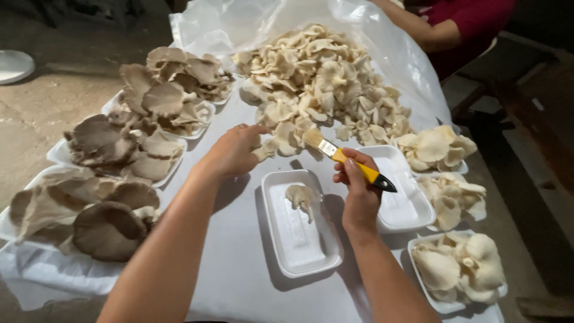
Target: Cleaning oyster mushrooms with a small brush and arranging them into styrofoam trays for packing.
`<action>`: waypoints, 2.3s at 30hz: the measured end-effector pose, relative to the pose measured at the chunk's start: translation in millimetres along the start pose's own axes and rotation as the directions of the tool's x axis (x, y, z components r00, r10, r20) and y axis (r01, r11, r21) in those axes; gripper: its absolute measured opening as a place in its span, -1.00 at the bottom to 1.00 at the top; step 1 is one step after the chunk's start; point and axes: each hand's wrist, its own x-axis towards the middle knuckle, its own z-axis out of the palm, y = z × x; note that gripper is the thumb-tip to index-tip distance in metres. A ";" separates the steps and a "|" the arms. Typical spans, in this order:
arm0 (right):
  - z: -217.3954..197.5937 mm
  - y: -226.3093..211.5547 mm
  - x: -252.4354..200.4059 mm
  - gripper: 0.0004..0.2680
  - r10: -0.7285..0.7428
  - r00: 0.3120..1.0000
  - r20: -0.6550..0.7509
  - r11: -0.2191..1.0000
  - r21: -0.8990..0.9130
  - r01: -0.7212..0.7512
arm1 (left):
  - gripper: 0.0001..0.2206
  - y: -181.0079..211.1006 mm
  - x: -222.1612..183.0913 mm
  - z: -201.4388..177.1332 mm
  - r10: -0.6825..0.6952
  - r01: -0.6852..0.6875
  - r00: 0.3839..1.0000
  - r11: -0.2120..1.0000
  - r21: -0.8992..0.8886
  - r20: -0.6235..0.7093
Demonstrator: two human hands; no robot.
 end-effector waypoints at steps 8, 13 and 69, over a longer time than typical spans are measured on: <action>5.9 -8.9 -9.5 -0.78 0.029 0.999 0.031 1.000 0.009 -0.029 | -0.59 -29.8 18.7 23.6 -0.144 0.116 0.961 0.985 -0.129 -0.235; 5.0 -7.8 -10.6 -0.77 -0.048 0.987 0.152 0.995 0.091 0.034 | -0.59 21.0 1.7 20.5 -0.187 0.083 0.967 0.874 -0.479 -0.173; 1.8 -18.8 -11.7 -0.81 -0.256 0.955 0.151 0.906 -0.307 0.291 | -0.80 45.5 -4.5 16.9 -0.072 0.021 0.994 0.857 -0.516 -0.080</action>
